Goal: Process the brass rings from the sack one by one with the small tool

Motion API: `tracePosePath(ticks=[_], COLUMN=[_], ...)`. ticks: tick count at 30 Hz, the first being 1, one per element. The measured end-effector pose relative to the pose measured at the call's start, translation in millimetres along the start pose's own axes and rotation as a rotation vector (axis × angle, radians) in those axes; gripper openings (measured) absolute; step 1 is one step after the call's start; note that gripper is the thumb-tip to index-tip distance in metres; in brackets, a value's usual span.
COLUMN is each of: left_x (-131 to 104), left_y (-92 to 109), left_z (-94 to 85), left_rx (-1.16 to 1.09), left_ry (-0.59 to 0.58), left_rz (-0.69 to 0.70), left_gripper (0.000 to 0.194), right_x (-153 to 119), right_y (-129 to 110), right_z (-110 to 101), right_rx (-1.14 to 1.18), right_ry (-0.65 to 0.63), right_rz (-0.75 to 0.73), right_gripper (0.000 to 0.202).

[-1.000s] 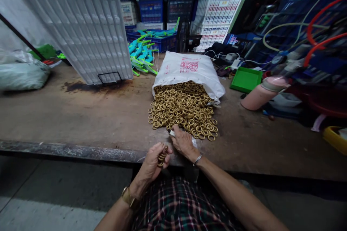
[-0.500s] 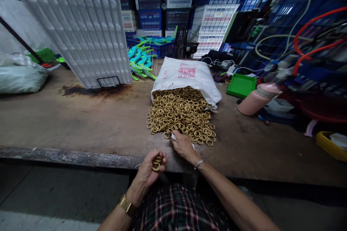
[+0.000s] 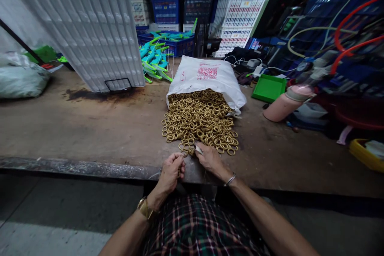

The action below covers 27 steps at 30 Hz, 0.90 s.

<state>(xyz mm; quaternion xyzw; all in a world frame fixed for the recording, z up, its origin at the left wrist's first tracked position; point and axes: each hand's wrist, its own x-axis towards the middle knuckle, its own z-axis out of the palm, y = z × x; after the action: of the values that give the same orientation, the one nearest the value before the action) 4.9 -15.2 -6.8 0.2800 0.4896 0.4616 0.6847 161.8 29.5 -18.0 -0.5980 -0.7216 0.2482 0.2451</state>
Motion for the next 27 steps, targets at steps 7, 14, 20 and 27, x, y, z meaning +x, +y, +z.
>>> tracePosePath(ticks=[7,14,20,27], left_x=[6,5,9,17], left_y=[-3,1,2,6], left_z=[-2.4,-1.6,-0.7,1.8], left_rx=[0.079,0.037,0.137,0.29], left_ry=[0.037,0.038,0.084,0.085], left_rz=[0.023,0.005,0.063,0.133], left_gripper=[0.038,0.04,0.04,0.039], right_x=[5,11,9,4], right_y=[5,5,-3,-12], right_z=[2,-3,-2,7], right_rx=[0.007,0.104,0.181,0.213], right_ry=[0.054,0.086,0.025,-0.035], right_rz=[0.002,0.036,-0.041,-0.113], right_gripper=[0.021,0.022,0.023,0.018])
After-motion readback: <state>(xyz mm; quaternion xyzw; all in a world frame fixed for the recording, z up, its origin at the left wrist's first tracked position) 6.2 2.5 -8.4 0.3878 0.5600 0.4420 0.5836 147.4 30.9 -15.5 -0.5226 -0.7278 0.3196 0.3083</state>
